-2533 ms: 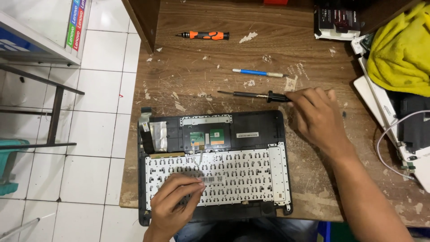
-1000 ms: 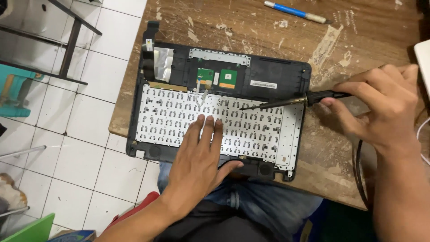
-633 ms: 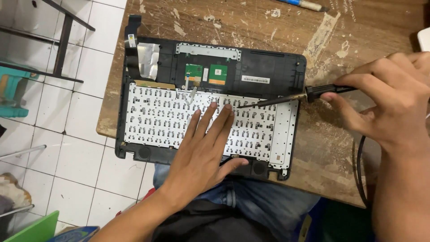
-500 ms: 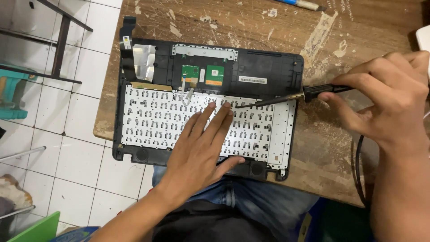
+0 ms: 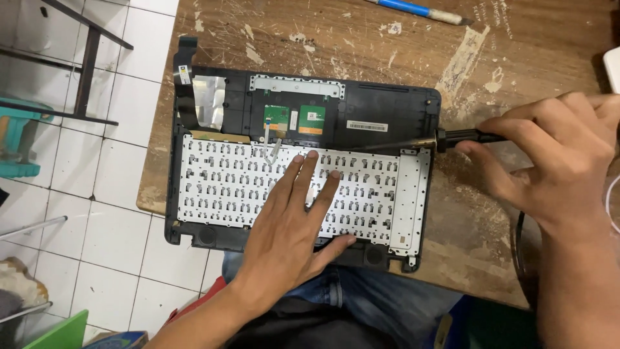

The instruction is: Securing a replacement keyboard into a laptop top case by melting plastic rivets with a soldering iron.

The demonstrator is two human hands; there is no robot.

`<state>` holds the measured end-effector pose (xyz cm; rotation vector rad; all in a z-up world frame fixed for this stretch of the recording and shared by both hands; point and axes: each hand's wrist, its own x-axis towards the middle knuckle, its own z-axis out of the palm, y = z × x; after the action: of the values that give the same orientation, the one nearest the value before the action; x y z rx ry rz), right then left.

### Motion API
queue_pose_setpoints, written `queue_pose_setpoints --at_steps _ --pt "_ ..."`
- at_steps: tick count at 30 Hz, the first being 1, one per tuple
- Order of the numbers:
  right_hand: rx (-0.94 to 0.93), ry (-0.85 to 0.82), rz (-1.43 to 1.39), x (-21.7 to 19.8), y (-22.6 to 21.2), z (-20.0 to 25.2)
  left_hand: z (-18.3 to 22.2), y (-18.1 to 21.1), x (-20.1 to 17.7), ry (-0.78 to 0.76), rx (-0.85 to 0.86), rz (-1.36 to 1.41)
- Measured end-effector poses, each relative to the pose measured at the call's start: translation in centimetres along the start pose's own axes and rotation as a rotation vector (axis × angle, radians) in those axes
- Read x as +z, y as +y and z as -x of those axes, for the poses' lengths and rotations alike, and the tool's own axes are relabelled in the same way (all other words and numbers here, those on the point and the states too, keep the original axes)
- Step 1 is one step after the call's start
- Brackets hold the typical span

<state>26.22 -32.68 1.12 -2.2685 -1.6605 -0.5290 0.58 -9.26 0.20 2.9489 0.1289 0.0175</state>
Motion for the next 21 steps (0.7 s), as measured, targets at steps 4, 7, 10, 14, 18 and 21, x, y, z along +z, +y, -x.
queue_pose_setpoints --at_steps 4,7,10,14,18,21 --pt "-0.043 0.047 -0.02 1.0 0.1 0.0 -0.4 -0.7 0.1 0.011 0.006 0.033" --pt "-0.044 0.043 -0.015 1.5 0.4 0.6 -0.5 -0.5 0.1 0.033 0.01 0.008" --pt "-0.059 0.042 -0.055 1.4 0.3 0.4 -0.8 -0.5 0.1 0.029 0.007 0.043" --pt "-0.029 -0.022 -0.063 0.9 -0.4 0.0 -0.6 -0.4 0.3 0.035 -0.012 0.001" --pt "-0.023 -0.031 -0.05 1.1 -0.5 -0.1 -0.3 -0.4 0.6 0.009 -0.024 0.0" --pt "-0.05 0.003 0.063 1.6 -0.1 0.4 -0.4 -0.5 0.4 0.008 -0.019 0.032"
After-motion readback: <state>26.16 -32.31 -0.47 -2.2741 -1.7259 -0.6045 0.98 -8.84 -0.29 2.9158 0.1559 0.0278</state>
